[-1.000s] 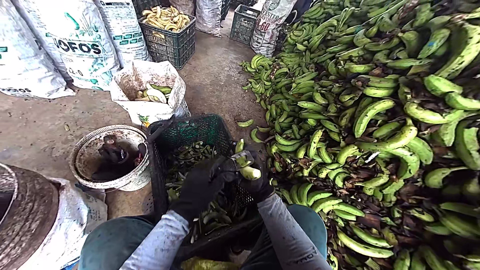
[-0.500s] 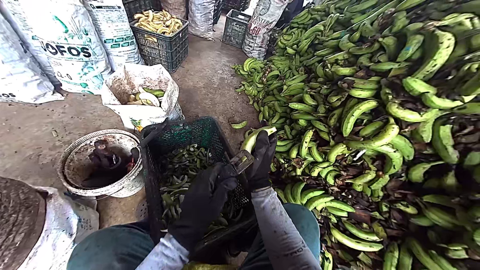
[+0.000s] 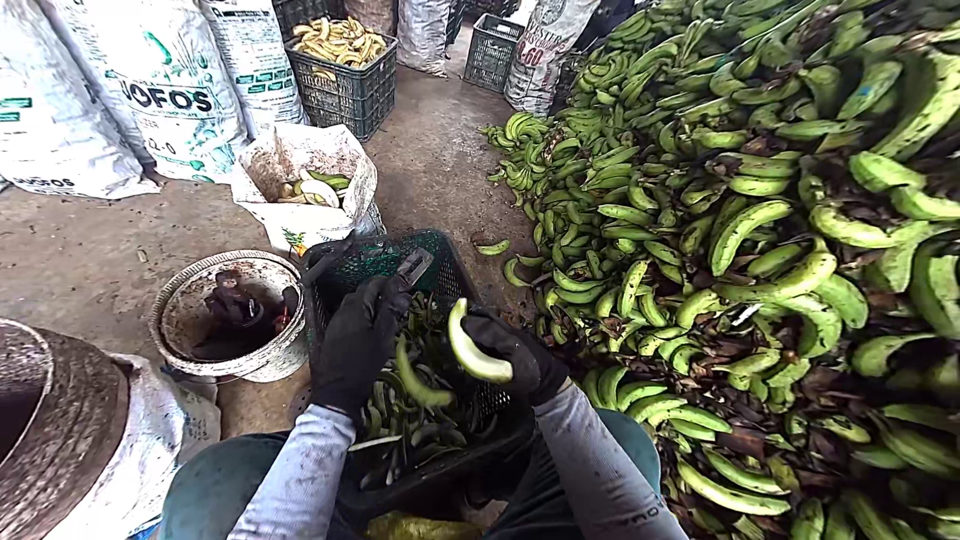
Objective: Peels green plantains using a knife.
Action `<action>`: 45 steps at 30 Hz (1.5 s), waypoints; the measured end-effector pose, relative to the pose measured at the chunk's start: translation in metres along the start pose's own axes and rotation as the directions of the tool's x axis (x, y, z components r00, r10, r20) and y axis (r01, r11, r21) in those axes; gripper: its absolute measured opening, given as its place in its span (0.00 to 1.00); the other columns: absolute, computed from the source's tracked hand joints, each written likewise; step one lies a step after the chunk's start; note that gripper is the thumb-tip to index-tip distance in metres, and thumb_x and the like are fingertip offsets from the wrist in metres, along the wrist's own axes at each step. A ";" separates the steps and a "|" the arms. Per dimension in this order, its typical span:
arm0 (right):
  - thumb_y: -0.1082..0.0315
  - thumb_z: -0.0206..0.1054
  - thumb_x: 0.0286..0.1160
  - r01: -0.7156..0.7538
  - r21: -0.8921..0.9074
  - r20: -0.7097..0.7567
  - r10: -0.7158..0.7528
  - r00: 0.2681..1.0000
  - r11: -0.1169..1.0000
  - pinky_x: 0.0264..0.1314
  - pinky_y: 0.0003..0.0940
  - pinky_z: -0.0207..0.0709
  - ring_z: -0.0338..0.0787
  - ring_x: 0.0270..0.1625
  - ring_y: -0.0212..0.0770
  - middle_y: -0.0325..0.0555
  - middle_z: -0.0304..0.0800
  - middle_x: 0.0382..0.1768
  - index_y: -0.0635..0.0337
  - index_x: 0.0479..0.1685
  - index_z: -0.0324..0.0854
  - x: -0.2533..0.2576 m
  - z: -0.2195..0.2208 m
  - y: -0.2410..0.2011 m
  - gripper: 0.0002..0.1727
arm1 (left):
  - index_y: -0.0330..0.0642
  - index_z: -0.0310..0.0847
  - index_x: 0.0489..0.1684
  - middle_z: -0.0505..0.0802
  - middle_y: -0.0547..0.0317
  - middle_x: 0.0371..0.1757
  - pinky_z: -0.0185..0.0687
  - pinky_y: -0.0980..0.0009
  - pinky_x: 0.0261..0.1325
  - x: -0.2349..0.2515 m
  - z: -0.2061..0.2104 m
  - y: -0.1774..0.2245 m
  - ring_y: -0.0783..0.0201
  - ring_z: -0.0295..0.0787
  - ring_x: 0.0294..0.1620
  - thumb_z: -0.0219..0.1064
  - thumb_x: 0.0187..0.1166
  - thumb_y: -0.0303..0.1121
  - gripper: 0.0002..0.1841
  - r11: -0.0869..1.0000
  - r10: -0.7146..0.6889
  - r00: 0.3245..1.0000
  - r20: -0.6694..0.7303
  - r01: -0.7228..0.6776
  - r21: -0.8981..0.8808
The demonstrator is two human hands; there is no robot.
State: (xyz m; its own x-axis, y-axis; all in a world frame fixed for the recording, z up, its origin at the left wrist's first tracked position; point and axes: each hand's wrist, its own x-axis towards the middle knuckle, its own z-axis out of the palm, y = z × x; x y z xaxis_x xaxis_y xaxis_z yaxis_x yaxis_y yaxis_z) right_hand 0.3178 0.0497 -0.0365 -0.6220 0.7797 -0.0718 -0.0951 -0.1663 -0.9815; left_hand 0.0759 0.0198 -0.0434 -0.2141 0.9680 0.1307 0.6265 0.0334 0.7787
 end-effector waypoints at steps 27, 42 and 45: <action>0.51 0.61 0.79 -0.127 -0.313 0.052 0.151 0.987 0.941 0.66 0.34 0.81 0.87 0.59 0.31 0.41 0.89 0.58 0.58 0.72 0.77 -0.012 -0.003 -0.021 0.27 | 0.64 0.79 0.80 0.91 0.58 0.68 0.68 0.45 0.81 0.005 0.014 -0.018 0.55 0.83 0.73 0.43 0.86 0.64 0.32 0.918 0.351 0.906 0.239 -0.383 0.104; 0.44 0.43 0.90 0.406 0.870 -0.413 -0.036 0.910 0.278 0.49 0.35 0.90 0.95 0.46 0.38 0.42 0.92 0.42 0.52 0.49 0.80 0.032 0.007 0.002 0.25 | 0.56 0.83 0.76 0.93 0.45 0.56 0.69 0.38 0.77 -0.031 0.051 0.003 0.45 0.87 0.63 0.52 0.84 0.62 0.31 0.845 0.534 0.828 -0.170 -0.528 0.082; 0.45 0.40 0.92 0.471 0.843 -0.482 -0.026 0.876 0.258 0.49 0.33 0.90 0.94 0.46 0.36 0.40 0.91 0.42 0.52 0.49 0.78 0.033 0.014 -0.002 0.26 | 0.55 0.84 0.75 0.93 0.45 0.54 0.67 0.38 0.79 -0.031 0.051 0.002 0.47 0.88 0.62 0.55 0.83 0.61 0.30 0.837 0.546 0.805 -0.232 -0.533 0.122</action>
State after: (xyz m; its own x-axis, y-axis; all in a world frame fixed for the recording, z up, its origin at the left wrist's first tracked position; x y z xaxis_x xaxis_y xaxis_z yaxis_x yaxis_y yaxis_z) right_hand 0.2866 0.0677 -0.0348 -0.1680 0.9781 -0.1230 -0.9732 -0.1845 -0.1374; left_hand 0.1217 0.0027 -0.0771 -0.0038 0.7400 0.6726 0.7301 -0.4576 0.5075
